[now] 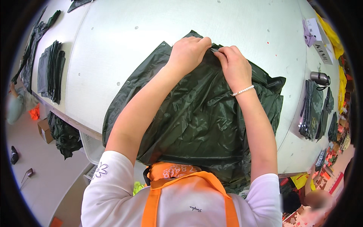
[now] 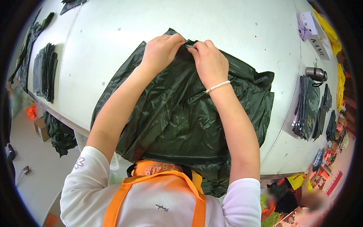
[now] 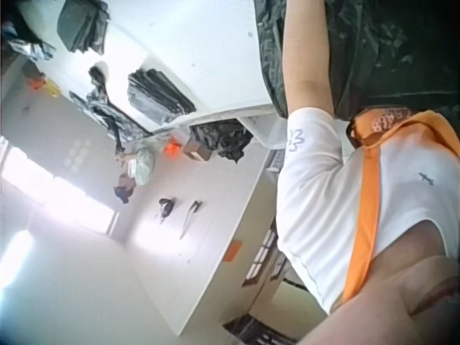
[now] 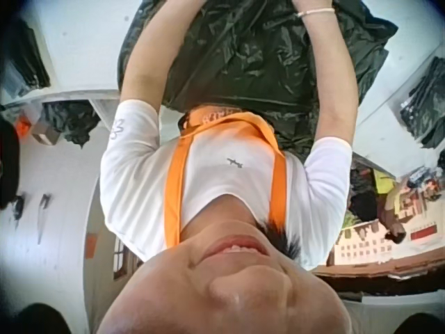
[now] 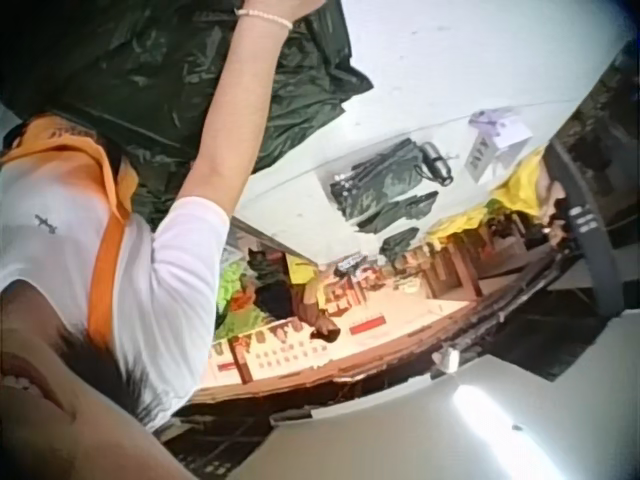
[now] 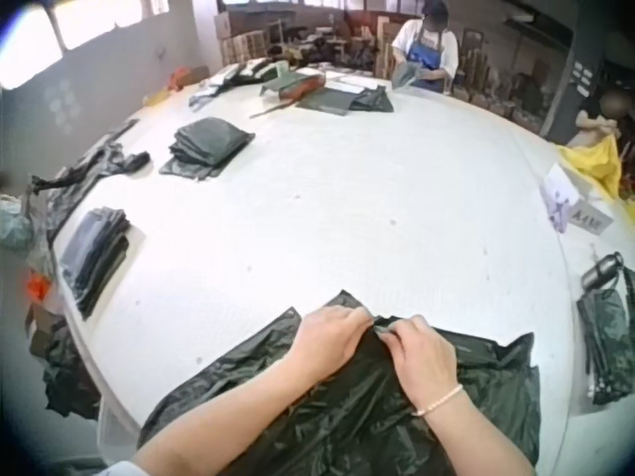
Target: The person folds a dark green jacket on a white table. They smooth the fabric, fold the sleeves inward, fold the sides toward the center, and then fold the jacket in half. The person repeats this process with another jacket.
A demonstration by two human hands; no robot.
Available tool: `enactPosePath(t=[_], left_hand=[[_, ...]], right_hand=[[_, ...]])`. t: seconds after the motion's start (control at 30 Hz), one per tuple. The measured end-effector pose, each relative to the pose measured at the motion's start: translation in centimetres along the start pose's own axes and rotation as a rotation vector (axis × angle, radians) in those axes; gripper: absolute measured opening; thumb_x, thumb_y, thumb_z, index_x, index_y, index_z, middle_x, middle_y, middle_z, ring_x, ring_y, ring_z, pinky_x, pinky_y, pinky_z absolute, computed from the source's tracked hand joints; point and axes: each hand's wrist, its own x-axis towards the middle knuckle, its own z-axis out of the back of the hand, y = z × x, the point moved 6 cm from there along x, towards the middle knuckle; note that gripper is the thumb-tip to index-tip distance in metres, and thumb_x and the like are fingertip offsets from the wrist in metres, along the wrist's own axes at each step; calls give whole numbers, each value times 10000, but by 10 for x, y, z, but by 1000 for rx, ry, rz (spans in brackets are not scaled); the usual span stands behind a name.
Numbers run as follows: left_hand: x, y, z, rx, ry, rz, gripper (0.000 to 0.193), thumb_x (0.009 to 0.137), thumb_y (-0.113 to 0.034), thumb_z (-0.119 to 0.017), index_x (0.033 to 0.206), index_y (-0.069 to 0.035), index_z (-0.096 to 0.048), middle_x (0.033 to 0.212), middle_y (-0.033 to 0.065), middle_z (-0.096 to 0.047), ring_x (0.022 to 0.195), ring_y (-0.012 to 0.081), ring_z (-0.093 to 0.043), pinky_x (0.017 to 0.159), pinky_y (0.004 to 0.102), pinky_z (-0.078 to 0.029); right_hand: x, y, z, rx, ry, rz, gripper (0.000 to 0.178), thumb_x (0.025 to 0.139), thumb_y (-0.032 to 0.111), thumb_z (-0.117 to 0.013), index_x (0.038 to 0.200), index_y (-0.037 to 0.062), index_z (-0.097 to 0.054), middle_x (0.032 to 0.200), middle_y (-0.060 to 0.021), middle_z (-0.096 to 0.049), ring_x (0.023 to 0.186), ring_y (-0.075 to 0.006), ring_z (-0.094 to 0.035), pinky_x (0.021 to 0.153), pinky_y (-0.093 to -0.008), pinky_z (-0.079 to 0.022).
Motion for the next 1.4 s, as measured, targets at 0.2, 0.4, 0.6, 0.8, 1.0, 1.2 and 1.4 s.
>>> enactPosePath(t=[0.2,0.4,0.6,0.8,1.0,1.2,1.4], left_hand=[[-3,6,3,-9,-38,54,34,848,-148,-602,848,-118,-619,687,45,-620,664,244,-607,585,365,-474],[-26,-67,19,-101,561,-43,205,829,-264,-620,732,-85,-644,752,106,-635,735,304,-620,633,411,-492],[-52,-53,69,-322,321,159,237,738,-283,-723,808,-67,-657,830,92,-630,839,307,-598,767,395,-482],[-72,67,55,-558,235,929,624,706,-318,-801,1158,46,-569,1031,146,-638,937,215,-611,817,348,-496],[-61,-12,91,-950,-43,826,196,787,-90,-719,933,36,-688,788,54,-670,698,111,-615,649,237,-495],[-64,-56,122,-769,-142,637,142,785,-24,-689,925,-5,-707,776,31,-675,708,83,-601,635,217,-473],[-67,-88,143,-458,-243,371,268,687,89,-645,908,-47,-714,803,56,-658,678,132,-616,595,230,-461]], right_hand=[[2,1,-2,39,38,-38,208,884,289,-596,886,85,-636,857,-87,-597,759,-283,-612,639,-368,-487],[34,-8,-17,151,-15,-97,533,810,468,-658,1069,3,-628,1076,-181,-613,935,-325,-620,801,-382,-500],[50,-4,-87,144,520,-292,449,741,367,-732,887,-51,-658,812,-178,-663,747,-290,-643,689,-369,-502],[-3,-10,-19,782,251,-327,196,792,166,-702,827,-24,-673,633,-4,-580,569,-91,-466,564,-243,-405],[-38,19,69,443,-291,-188,412,875,233,-651,1173,5,-482,1027,-99,-508,785,-156,-520,707,-284,-449],[-77,99,87,577,-153,6,186,911,151,-586,1018,8,-533,960,-129,-553,828,-240,-603,691,-316,-500],[-88,118,107,364,-184,41,177,883,178,-621,966,32,-567,923,-98,-582,768,-255,-627,633,-333,-502]])
